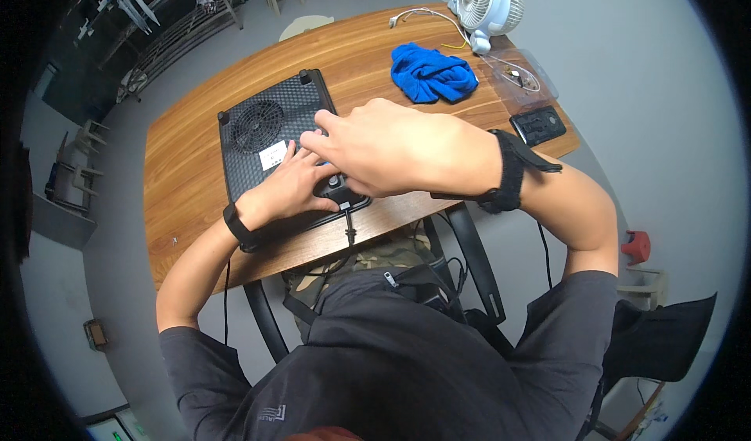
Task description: The person assembles an electronic device on a wooden table. They connect wires to a circuit board, secure it with a screwdriver, and then place the top cover onto the device, fastening it with screws.
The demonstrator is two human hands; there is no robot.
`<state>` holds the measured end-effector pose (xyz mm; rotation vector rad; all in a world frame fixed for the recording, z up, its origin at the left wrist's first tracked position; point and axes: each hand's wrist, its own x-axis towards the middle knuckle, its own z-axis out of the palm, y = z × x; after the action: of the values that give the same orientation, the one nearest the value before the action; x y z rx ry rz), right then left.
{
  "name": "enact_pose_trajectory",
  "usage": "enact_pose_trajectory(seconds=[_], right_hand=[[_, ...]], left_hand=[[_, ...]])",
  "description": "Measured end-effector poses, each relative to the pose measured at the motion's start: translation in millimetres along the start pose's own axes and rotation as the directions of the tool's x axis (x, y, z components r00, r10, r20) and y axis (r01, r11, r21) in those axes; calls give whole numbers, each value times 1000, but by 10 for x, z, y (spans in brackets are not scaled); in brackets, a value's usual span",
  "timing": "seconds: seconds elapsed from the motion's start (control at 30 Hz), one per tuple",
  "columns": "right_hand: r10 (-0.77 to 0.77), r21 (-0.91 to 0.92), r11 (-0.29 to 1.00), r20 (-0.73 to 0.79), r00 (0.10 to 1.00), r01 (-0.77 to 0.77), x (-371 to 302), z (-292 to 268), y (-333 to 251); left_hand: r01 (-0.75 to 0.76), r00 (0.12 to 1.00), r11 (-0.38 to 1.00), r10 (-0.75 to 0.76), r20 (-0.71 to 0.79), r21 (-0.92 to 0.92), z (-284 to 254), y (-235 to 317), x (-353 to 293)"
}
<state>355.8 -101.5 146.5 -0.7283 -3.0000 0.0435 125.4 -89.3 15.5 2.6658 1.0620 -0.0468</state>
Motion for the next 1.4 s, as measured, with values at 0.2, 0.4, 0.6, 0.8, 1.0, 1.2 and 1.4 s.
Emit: enact_pose_trajectory(seconds=[0.2,0.4,0.6,0.8,1.0,1.2,1.4], right_hand=[[-71,-27,997,-91,993,68,-54,73,24],[51,-80,996,38,998,-47,33,65,-21],[-91,-9,996,-39,995,91,-64,20,40],[53,-33,998,177,983,-48,54,16,-24],[-58,16,998,29,998,57,11,11,35],[-5,18,1000,159,987,3,60,-30,0],[16,6,1000,202,979,-18,131,-62,-33]], left_hand=[[-4,1000,998,5,-11,56,27,-10,17],[-29,998,999,31,-63,44,39,-17,-2],[-37,999,998,38,-15,54,46,-35,30],[-16,1000,999,17,-26,41,27,-16,16],[-11,1000,999,12,-16,45,52,-33,12],[-24,999,999,25,-34,38,52,-36,9],[-30,998,999,31,-46,25,63,-40,10]])
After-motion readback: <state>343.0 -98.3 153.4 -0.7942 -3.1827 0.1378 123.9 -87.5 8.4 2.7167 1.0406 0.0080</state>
